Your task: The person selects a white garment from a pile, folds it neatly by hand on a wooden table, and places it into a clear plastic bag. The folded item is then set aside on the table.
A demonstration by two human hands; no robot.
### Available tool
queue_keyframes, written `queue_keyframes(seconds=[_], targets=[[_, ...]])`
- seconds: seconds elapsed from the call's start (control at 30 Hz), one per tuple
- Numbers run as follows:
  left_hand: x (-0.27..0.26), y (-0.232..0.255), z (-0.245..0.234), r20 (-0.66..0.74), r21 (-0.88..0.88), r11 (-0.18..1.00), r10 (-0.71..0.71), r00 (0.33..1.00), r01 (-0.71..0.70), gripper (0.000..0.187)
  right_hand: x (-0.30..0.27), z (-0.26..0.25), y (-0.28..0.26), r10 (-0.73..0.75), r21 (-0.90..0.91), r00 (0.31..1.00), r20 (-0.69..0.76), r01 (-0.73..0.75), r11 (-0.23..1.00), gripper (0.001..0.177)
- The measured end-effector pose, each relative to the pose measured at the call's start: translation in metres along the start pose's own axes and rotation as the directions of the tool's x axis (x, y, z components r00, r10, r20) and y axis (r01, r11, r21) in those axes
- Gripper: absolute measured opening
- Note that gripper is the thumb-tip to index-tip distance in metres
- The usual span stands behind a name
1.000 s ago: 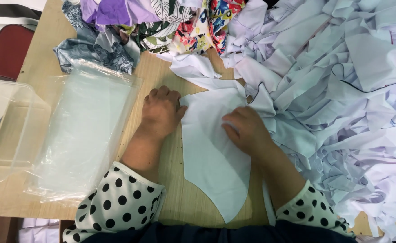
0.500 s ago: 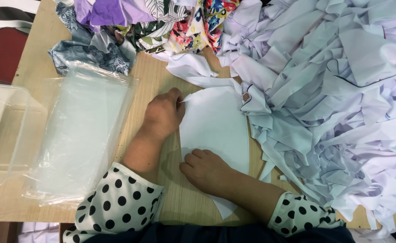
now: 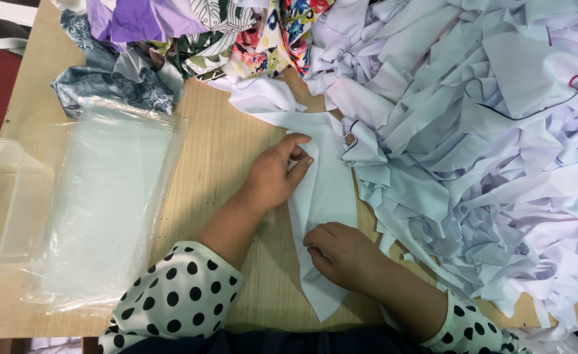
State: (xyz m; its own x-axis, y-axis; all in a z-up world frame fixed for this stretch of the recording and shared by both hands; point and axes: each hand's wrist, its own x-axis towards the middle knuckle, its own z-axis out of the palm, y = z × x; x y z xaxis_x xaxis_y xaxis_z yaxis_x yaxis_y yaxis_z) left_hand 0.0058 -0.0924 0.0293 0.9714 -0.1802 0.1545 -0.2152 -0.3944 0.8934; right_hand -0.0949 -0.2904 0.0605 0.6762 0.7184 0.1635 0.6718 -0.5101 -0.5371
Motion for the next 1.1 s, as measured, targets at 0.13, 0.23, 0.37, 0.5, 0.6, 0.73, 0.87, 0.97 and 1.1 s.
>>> queue_keyframes(seconds=[0.13, 0.23, 0.37, 0.5, 0.6, 0.73, 0.87, 0.97, 1.1], targets=[[-0.005, -0.011, -0.004, -0.04, 0.116, 0.989, 0.098, 0.994, -0.092, 0.032, -0.003, -0.013, 0.005, 0.099, -0.037, 0.986, 0.137, -0.095, 0.995, 0.013], [-0.005, -0.018, -0.02, -0.015, 0.256, 0.953, 0.174, 0.985, -0.164, 0.024, -0.001, -0.023, 0.004, 0.128, -0.059, 0.962, 0.241, -0.117, 0.991, 0.018], [-0.007, -0.017, -0.033, 0.106, 0.371, 0.904, 0.185, 0.977, -0.212, 0.018, 0.005, -0.039, 0.0, 0.197, -0.028, 0.915, 0.352, -0.2, 0.979, 0.021], [-0.007, -0.016, -0.028, 0.182, 0.455, 0.86, 0.163, 0.97, -0.23, 0.019, 0.024, -0.048, 0.035, 0.274, 0.008, 0.951, 0.142, -0.278, 0.961, 0.02], [-0.009, -0.015, -0.028, 0.22, 0.463, 0.859, 0.129, 0.967, -0.22, 0.023, 0.049, -0.042, 0.069, 0.264, -0.223, 0.964, -0.026, -0.263, 0.938, 0.02], [-0.009, -0.017, -0.03, 0.241, 0.466, 0.863, 0.086, 0.967, -0.193, 0.027, 0.073, -0.022, 0.101, 0.174, -0.332, 0.968, -0.18, -0.227, 0.916, 0.027], [-0.007, -0.014, -0.03, 0.295, 0.454, 0.871, 0.051, 0.954, -0.187, 0.033, 0.08, -0.01, 0.117, 0.169, -0.319, 0.958, -0.23, -0.238, 0.917, 0.017], [-0.009, -0.013, -0.026, 0.303, 0.448, 0.878, 0.026, 0.953, -0.166, 0.035, 0.079, -0.002, 0.136, 0.134, -0.309, 0.954, -0.268, -0.216, 0.926, 0.012], [-0.011, -0.019, -0.022, 0.297, 0.456, 0.867, 0.065, 0.953, -0.201, 0.042, 0.081, -0.015, 0.135, 0.042, -0.391, 0.918, -0.394, -0.208, 0.896, 0.009]])
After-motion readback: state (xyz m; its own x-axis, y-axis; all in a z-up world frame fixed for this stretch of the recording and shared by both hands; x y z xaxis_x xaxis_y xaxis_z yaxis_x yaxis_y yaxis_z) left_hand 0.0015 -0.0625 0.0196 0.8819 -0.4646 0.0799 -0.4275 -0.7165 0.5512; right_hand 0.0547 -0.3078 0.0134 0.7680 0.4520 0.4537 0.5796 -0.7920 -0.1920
